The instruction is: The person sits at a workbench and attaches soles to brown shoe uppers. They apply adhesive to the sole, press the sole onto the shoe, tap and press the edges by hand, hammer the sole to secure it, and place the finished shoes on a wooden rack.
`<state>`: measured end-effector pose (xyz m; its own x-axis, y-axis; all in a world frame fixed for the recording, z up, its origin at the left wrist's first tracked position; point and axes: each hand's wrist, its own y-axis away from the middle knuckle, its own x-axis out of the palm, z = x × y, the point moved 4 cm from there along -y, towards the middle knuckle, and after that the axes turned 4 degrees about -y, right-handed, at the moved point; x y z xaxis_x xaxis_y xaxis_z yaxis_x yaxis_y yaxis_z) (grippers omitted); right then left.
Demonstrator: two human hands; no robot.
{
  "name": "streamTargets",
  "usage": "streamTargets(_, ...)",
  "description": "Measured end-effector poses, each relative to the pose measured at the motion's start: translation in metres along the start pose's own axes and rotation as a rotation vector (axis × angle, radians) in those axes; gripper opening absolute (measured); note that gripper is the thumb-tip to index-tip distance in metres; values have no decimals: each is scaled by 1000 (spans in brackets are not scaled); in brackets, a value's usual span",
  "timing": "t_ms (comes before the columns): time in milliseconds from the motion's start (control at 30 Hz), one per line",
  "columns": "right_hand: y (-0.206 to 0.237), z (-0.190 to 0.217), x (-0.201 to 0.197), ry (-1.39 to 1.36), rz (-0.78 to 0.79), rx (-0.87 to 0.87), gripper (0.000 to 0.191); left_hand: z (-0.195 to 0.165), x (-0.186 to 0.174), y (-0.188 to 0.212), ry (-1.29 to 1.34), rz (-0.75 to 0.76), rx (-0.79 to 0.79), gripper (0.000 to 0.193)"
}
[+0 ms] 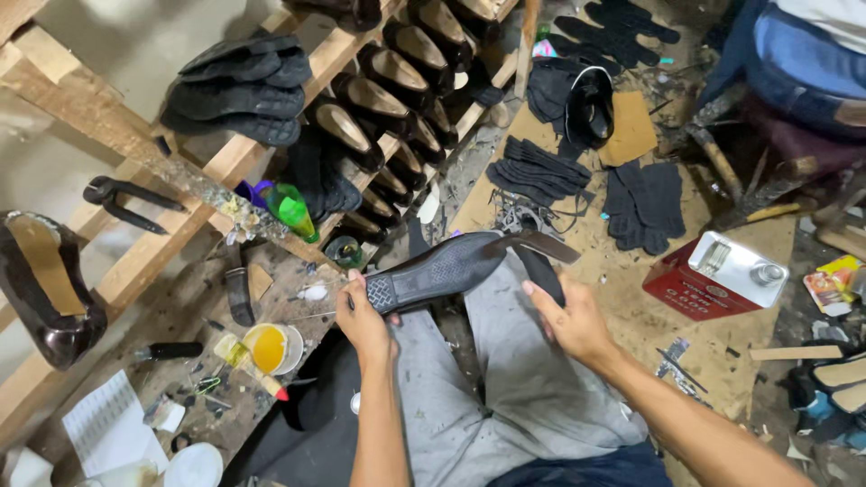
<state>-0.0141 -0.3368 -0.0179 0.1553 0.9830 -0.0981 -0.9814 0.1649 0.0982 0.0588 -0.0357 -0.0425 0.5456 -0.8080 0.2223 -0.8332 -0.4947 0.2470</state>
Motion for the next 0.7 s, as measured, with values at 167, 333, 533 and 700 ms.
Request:
streamTargets(167,8,0,-9,-494,-177,-350,35,3,-8,-2,-98,-109,-39,32)
streamTargets(333,6,-11,-1,96,-110,-65,39,-3,-5,-1,-43,-51,20,32)
streamTargets(533,-10,7,1,-1,-71,31,42,-14,-10,-1,12,59,28,36)
streamTargets(700,-8,23,14,-171,-99,-235,44,-9,-13,-6,-5,140,79,49)
